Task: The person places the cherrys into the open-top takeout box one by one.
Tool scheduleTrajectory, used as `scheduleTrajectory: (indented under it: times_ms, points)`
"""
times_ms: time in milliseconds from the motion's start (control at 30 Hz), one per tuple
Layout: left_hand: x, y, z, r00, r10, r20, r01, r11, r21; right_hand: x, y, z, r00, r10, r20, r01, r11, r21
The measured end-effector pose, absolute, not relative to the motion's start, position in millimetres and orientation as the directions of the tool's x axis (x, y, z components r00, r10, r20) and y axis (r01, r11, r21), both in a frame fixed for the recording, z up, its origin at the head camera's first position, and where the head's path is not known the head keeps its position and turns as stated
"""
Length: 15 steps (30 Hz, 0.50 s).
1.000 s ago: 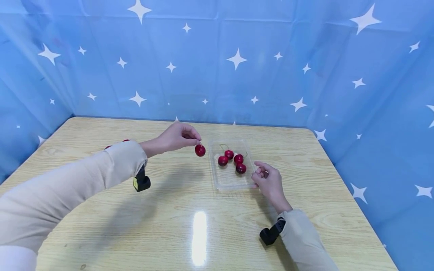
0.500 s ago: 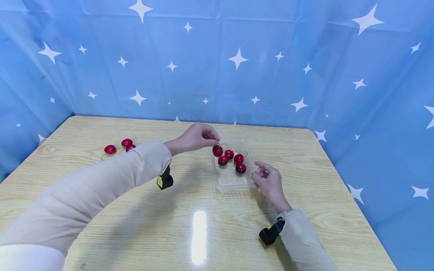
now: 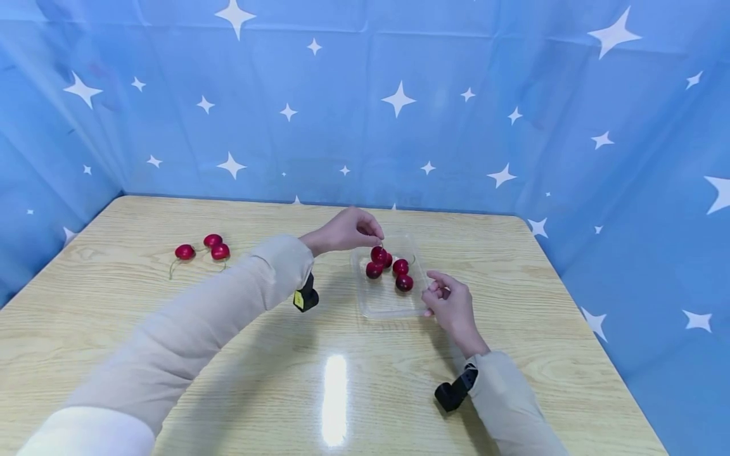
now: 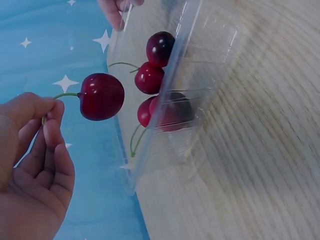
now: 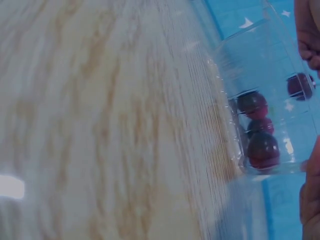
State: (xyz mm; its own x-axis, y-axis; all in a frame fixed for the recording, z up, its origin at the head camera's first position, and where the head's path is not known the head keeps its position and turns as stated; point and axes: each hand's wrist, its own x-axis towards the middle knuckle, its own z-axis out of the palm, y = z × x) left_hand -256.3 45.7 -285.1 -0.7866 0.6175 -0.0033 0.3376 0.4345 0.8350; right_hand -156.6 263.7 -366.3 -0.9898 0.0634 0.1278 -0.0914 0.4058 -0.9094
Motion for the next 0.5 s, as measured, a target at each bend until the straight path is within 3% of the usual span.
scheduleTrajectory:
  times_ms: [500]
  points:
    - [-263, 56, -304, -0.748, 0.657, -0.096, 0.298, 0.462, 0.835, -156, 264, -365, -0.989, 0.058, 0.133, -0.096, 0.424, -0.901]
